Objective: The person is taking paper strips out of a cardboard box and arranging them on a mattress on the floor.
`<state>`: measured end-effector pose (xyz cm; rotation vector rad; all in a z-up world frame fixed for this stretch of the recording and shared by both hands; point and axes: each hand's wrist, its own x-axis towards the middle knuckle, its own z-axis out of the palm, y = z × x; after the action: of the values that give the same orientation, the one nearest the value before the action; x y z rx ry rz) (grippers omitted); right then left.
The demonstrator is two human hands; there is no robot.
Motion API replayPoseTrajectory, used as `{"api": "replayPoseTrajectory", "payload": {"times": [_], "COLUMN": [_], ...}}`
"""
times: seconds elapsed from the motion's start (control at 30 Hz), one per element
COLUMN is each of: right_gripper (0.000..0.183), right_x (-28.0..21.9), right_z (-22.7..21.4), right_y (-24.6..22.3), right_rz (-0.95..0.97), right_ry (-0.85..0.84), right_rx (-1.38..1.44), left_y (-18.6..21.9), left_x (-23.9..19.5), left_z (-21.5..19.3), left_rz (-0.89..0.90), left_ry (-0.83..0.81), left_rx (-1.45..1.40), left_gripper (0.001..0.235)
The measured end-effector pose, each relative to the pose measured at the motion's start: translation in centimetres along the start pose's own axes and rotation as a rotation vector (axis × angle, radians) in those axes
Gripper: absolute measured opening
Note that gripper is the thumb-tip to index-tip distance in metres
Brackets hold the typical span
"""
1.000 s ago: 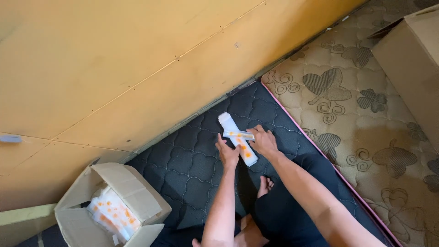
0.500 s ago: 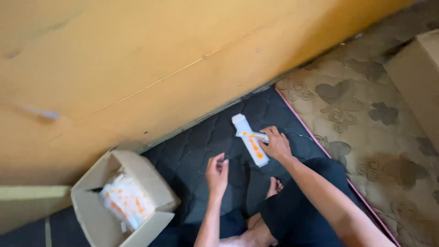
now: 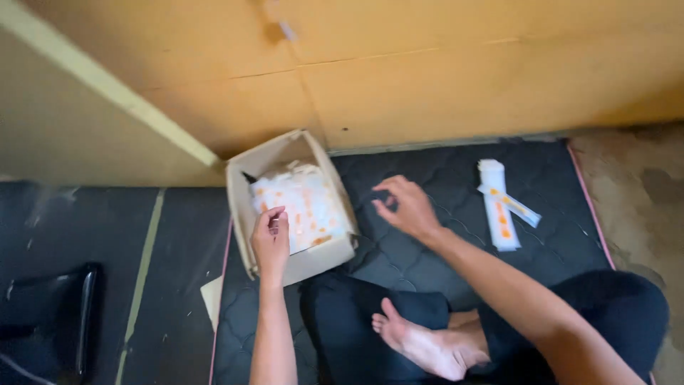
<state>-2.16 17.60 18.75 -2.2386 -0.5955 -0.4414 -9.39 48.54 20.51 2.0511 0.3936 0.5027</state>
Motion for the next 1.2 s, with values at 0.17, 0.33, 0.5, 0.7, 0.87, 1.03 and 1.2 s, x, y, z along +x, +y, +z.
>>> {"api": "replayPoseTrajectory", "payload": {"times": [0.17, 0.33, 0.5, 0.7, 0.87, 1.03, 1.2], "right_gripper": [0.026, 0.025, 0.041, 0.06, 0.073, 0.08, 0.085], "right_x": [4.1, 6.5, 7.2, 4.0, 4.0, 4.0, 3.8], "right_z": [6.6, 13.9, 22.3, 27.2, 25.7, 25.3, 24.0], "right_y": [-8.6, -10.9, -6.3, -1.1, -2.4, -2.8, -3.5], "right_rz": [-0.049, 0.105, 0.321, 0.354, 0.366, 0.344, 0.346], "right_ry": [-0.159, -0.572, -0.937, -1.272, -1.371, -1.412, -1.417], "right_rx": [0.2, 0.132, -0.069, -0.246, -0.218, -0.192, -0.199], "left_y": [-3.3, -9.1, -12.2, -14.8, -9.4, -6.7, -10.1], "left_x": [3.6, 8.3, 14.2, 12.6, 10.6, 10.4, 10.2], "left_z": [-2.8, -1.2, 2.4, 7.7, 6.0, 4.9, 5.4], "left_rz": [-0.073, -0.164, -0.212, -0.469, -0.593, -0.608, -0.642], "left_ry": [-0.19, -0.387, -0.649, -0.84, -0.753, -0.782, -0.702], "left_rx": [0.114, 0.291, 0.554, 0.67, 0.698, 0.698, 0.549], "left_gripper": [0.022, 0.031, 0.034, 0.047, 0.072, 0.082, 0.082]}}
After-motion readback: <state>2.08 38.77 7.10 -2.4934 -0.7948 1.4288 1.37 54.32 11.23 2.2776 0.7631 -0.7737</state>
